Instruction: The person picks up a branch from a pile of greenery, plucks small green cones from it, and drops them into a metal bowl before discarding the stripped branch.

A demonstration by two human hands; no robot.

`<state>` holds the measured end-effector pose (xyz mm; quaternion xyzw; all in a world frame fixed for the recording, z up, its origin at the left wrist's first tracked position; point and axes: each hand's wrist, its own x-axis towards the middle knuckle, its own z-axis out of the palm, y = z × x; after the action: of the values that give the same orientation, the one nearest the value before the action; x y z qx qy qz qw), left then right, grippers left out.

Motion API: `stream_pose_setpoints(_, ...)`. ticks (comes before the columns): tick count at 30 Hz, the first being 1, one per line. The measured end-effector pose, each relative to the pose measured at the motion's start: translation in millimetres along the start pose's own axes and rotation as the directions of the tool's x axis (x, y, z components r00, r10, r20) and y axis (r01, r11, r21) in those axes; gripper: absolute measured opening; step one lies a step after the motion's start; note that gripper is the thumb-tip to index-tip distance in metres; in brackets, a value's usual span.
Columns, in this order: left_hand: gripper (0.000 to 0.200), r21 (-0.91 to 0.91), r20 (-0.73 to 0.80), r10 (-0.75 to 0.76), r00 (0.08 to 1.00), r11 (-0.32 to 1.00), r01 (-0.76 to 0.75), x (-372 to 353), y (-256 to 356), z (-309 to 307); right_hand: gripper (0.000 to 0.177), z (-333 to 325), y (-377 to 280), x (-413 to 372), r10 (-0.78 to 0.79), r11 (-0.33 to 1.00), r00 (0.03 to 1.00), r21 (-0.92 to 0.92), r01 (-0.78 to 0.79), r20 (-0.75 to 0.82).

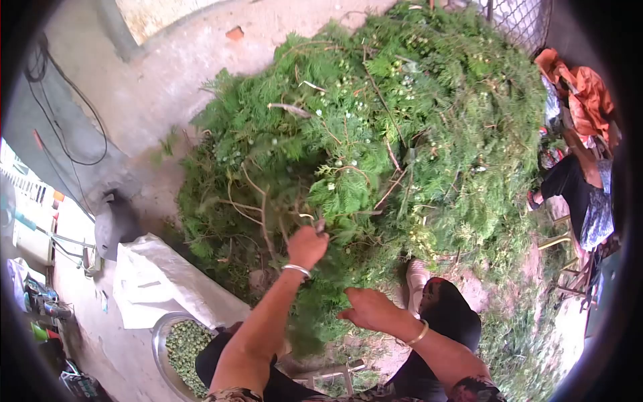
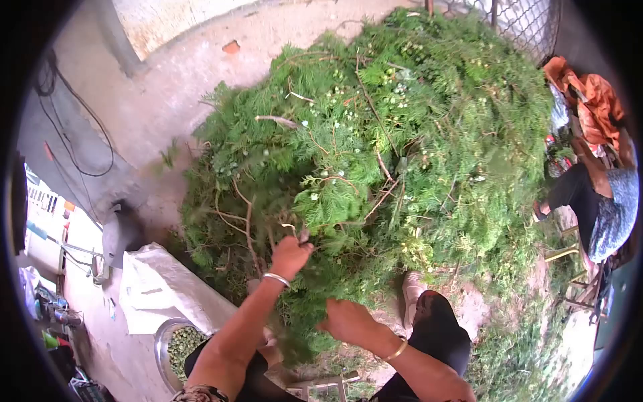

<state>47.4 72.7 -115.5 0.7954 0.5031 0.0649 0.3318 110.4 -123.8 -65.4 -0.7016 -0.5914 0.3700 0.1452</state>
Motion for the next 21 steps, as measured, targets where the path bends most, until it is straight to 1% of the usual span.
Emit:
stream_pose_setpoints(1,0.034,-0.098,0.000,-0.020,1.000,0.995,0.020,-11.4,7.3,9.7,0.042,6.8,-2.0,-3.8,-0.003,1.000,1.000,-0.006,0.003,-0.016)
stream_pose_setpoints(2,0.034,-0.095,-0.003,-0.001,1.000,0.995,0.001,-23.1,17.9,17.3,0.051,16.2,-3.0,-9.4,0.077,0.988,0.995,0.136,-0.068,-0.062)
stream_pose_setpoints(3,0.032,-0.369,0.029,-0.050,0.998,0.928,0.057,-36.0,29.1,23.9,0.061,23.2,-8.1,-19.3,0.164,0.951,0.982,0.280,-0.132,-0.094)
stream_pose_setpoints(4,0.030,-0.614,0.074,-0.085,0.994,0.782,0.113,-47.1,39.3,27.9,0.071,23.2,-19.8,-33.9,0.118,0.917,0.974,0.397,-0.033,-0.193)
stream_pose_setpoints(5,0.030,-0.618,0.072,-0.062,0.995,0.780,0.093,-56.9,48.3,29.9,0.071,29.3,-23.0,-43.9,0.124,0.921,0.969,0.389,-0.032,-0.214)
stream_pose_setpoints(7,0.032,-0.813,0.264,-0.081,0.961,0.517,0.267,-78.5,69.1,31.7,0.071,52.0,-21.3,-62.4,0.351,0.740,0.893,0.668,-0.080,-0.282)
stream_pose_setpoints(8,0.039,-0.834,0.243,-0.089,0.966,0.490,0.255,-92.7,79.7,33.2,0.071,59.8,-21.4,-69.6,0.359,0.704,0.849,0.710,0.026,-0.387)
stream_pose_setpoints(9,0.039,-0.838,0.246,-0.063,0.967,0.487,0.245,-107.0,93.2,29.4,0.071,57.9,-27.4,-77.9,0.366,0.712,0.837,0.701,0.030,-0.407)
stream_pose_setpoints(11,0.015,-0.866,0.252,-0.166,0.953,0.401,0.298,-132.5,113.8,19.7,0.070,56.4,-43.6,-93.1,0.522,0.735,0.718,0.669,-0.106,-0.460)
stream_pose_setpoints(12,0.013,-0.845,0.292,-0.160,0.943,0.418,0.333,-139.4,117.5,16.4,0.067,65.0,-44.7,-94.0,0.484,0.803,0.703,0.583,-0.122,-0.521)
stream_pose_setpoints(13,0.013,-0.842,0.291,-0.147,0.946,0.430,0.326,-146.2,119.5,14.4,0.067,71.0,-46.0,-96.8,0.488,0.801,0.692,0.588,-0.114,-0.531)
stream_pose_setpoints(15,0.014,-0.866,0.254,-0.112,0.961,0.416,0.278,-158.0,120.5,13.3,0.056,76.3,-50.1,-102.2,0.343,0.895,0.621,0.447,0.014,-0.705)
stream_pose_setpoints(16,0.033,-0.838,0.313,-0.088,0.946,0.442,0.319,-156.1,116.4,13.5,0.044,83.8,-50.4,-100.5,0.318,0.891,0.587,0.447,0.084,-0.745)
stream_pose_setpoints(17,0.033,-0.838,0.310,-0.085,0.947,0.445,0.315,-157.5,115.1,12.7,0.044,85.5,-52.6,-100.5,0.317,0.891,0.584,0.446,0.088,-0.747)
stream_pose_setpoints(19,0.025,-0.884,0.261,-0.009,0.965,0.400,0.243,-163.0,114.4,11.2,0.032,78.4,-66.8,-105.1,0.339,0.810,0.629,0.557,0.184,-0.700)
stream_pose_setpoints(20,0.011,-0.930,0.198,0.036,0.980,0.324,0.176,-168.0,114.1,10.1,0.025,71.8,-80.0,-110.4,0.389,0.754,0.667,0.635,0.166,-0.636)
stream_pose_setpoints(21,0.011,-0.928,0.195,0.037,0.980,0.331,0.173,-171.7,112.2,4.0,0.025,76.8,-87.9,-109.3,0.389,0.750,0.665,0.638,0.173,-0.638)
